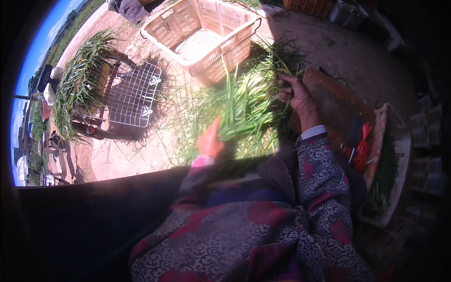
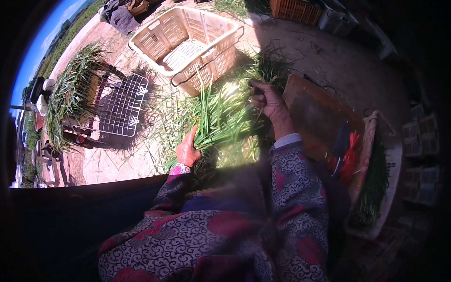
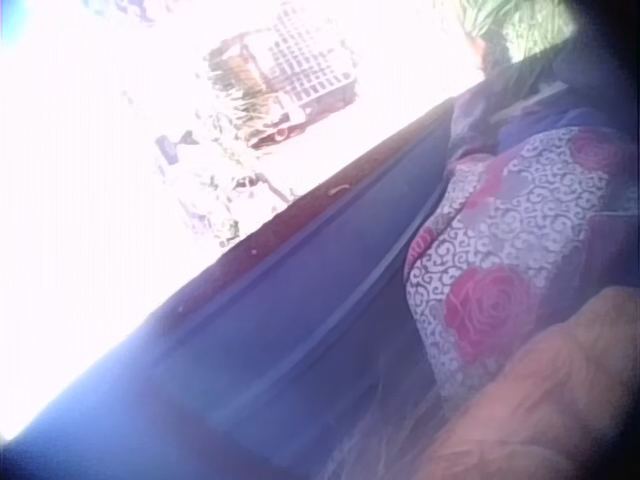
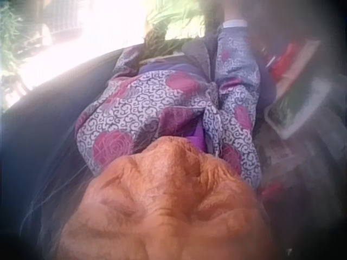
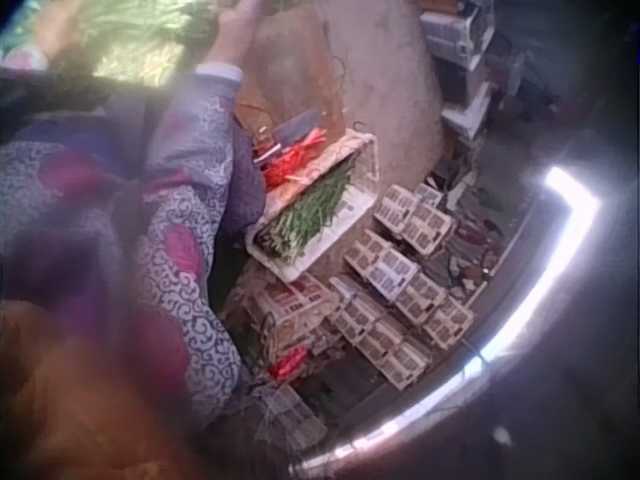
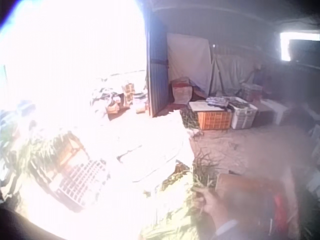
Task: The person picks up bunches of green onions from a crate, removes dead or yellowed leaves by hand, and places the cleaned bundles into another container.
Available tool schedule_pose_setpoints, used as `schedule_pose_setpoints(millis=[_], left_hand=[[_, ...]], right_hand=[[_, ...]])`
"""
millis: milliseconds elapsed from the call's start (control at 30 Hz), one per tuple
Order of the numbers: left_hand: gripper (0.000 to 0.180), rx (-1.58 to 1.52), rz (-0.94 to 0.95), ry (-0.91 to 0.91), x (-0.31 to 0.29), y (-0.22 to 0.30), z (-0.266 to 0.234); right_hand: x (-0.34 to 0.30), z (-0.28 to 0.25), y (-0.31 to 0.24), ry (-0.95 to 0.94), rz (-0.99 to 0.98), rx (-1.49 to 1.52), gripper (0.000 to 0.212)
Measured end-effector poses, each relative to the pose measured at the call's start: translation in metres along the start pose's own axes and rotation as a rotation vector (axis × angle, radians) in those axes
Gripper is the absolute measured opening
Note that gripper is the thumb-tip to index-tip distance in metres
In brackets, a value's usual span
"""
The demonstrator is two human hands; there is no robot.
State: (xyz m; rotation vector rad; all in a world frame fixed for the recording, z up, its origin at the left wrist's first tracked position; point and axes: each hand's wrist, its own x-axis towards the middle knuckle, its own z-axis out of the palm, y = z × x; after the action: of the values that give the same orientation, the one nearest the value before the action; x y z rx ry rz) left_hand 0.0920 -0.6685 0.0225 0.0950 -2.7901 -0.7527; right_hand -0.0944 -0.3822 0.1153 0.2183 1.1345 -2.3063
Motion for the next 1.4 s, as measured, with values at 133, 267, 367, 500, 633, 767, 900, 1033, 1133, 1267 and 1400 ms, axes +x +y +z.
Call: schedule_pose_setpoints(millis=[133, 267, 367, 500, 633, 767, 900, 1033, 1133, 1267, 1400], left_hand=[[0.092, 0.058, -0.01, -0.043, -0.008, -0.008, 0.004], [0.098, 0.136, 0.074, -0.088, -0.008, 0.001, 0.003], [0.1, 0.121, 0.14, -0.081, 0.0, 0.013, 0.006], [0.076, 0.022, 0.135, 0.037, -0.013, 0.001, 0.003], [0.082, 0.054, 0.059, 0.043, -0.011, -0.002, 0.008], [0.094, 0.1, 0.052, 0.056, -0.011, -0.015, 0.013], [0.094, 0.086, 0.109, 0.033, -0.005, 0.0, 0.007], [0.082, 0.105, 0.142, 0.043, -0.009, 0.006, 0.001], [0.081, 0.119, 0.153, 0.042, -0.009, 0.007, 0.001], [0.079, 0.111, 0.149, 0.046, -0.009, 0.01, -0.001], [0.079, 0.109, 0.162, 0.04, -0.009, 0.009, -0.002]], right_hand=[[-0.004, 0.001, -0.016, 0.053, -0.174, -0.016, 0.015], [0.03, 0.002, 0.053, 0.095, -0.491, -0.948, 0.024], [0.085, -0.048, 0.098, 0.238, -0.619, -1.197, 0.025], [0.028, -0.002, 0.047, 0.141, -0.215, -0.471, 0.021], [0.003, -0.005, -0.016, 0.027, -0.273, 0.08, 0.015], [-0.019, 0.031, 0.001, 0.176, -0.301, -0.417, 0.014], [0.025, 0.004, 0.06, 0.246, -0.487, -1.096, 0.02], [0.045, -0.008, 0.085, 0.203, -0.292, -1.233, 0.037], [0.042, -0.003, 0.088, 0.245, -0.272, -1.1, 0.029], [0.032, -0.004, 0.075, 0.228, -0.301, -1.012, 0.028], [0.031, 0.004, 0.082, 0.238, -0.399, -1.254, 0.045]])
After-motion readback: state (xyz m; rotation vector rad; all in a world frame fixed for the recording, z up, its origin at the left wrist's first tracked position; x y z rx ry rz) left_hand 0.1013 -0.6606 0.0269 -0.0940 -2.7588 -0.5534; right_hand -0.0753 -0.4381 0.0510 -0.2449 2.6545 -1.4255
